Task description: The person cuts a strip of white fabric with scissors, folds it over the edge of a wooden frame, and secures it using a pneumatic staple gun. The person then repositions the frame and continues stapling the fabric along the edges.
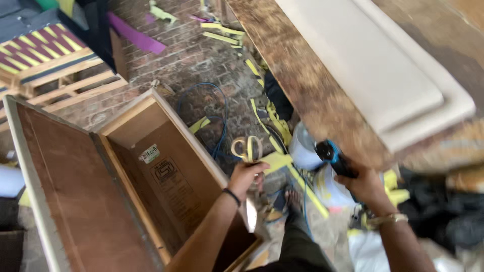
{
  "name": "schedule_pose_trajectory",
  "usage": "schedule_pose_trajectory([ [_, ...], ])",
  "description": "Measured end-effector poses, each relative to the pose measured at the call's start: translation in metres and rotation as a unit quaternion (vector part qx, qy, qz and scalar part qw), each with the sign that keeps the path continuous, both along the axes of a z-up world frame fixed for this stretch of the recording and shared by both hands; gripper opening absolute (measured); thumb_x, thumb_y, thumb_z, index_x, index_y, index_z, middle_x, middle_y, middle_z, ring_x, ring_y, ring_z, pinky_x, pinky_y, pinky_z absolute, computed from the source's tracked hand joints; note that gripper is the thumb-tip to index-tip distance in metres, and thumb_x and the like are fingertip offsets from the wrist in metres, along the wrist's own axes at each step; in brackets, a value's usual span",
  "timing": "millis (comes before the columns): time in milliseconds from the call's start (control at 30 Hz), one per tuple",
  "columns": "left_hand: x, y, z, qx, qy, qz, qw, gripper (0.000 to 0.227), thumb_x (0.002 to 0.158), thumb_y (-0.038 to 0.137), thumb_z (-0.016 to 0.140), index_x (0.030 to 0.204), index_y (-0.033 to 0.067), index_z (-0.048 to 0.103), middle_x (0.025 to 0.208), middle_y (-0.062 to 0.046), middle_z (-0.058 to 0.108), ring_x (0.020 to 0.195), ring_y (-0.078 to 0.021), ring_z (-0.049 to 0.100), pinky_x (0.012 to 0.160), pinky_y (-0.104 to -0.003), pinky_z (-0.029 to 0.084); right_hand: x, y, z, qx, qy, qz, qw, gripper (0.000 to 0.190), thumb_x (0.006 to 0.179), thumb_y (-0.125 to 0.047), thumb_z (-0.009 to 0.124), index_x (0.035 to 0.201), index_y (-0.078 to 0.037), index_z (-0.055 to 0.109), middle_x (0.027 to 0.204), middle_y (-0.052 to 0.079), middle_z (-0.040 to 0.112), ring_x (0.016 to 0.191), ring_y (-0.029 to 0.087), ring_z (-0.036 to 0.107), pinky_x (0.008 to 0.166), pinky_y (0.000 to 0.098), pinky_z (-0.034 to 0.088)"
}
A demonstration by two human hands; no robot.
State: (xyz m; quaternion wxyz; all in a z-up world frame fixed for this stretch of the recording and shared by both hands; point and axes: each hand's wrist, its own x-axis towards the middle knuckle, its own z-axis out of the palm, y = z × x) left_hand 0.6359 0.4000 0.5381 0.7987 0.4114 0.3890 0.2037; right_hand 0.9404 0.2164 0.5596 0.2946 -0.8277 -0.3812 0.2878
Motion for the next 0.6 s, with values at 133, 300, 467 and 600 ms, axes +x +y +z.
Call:
schedule_pose_trajectory([
  [133,0.148,0.056,-0.054,-0.146,-0.018,0.016,0.989,0.013,0.091,0.018,0.072,0.095,0.0059,0.068,0.068,-0.006,0.06,0.05,-0.0182,0.058,0.046,-0.035,0.049,0.089,0.065,-0.038,-0.045,-0.038,-0.02,0.998,0.074,0.074,-0.023,0.087,0.143,-0.022,0.061,0.11,0.018,0.077,0.097,0.028,0.074,0.084,0.0408,0.056],
  [300,0.292,0.132,-0.181,-0.051,0.159,0.073,0.983,0.023,0.099,0.021,0.065,0.094,0.0002,0.074,0.08,-0.006,0.069,0.073,-0.0214,0.066,0.067,-0.042,0.053,0.153,0.13,-0.072,-0.018,-0.037,-0.017,0.999,0.071,0.076,-0.028,0.083,0.144,-0.023,0.061,0.111,0.023,0.075,0.102,0.034,0.075,0.086,0.0436,0.057],
  [467,0.359,0.179,-0.251,-0.183,0.199,0.127,0.954,0.033,0.106,0.033,0.054,0.111,0.0044,0.07,0.089,-0.01,0.071,0.08,-0.0257,0.066,0.072,-0.048,0.049,0.146,0.149,-0.091,-0.074,-0.129,-0.037,0.988,0.068,0.085,-0.026,0.078,0.15,-0.03,0.058,0.114,0.02,0.074,0.096,0.04,0.073,0.086,0.0489,0.059],
  [600,0.379,0.196,-0.229,-0.228,0.164,0.131,0.951,0.025,0.103,0.02,0.052,0.123,0.0141,0.066,0.099,-0.008,0.068,0.084,-0.0246,0.068,0.076,-0.047,0.058,0.128,0.141,-0.092,-0.138,-0.063,-0.08,0.985,0.071,0.081,-0.026,0.083,0.147,-0.032,0.056,0.119,0.014,0.073,0.102,0.037,0.073,0.087,0.0487,0.058],
])
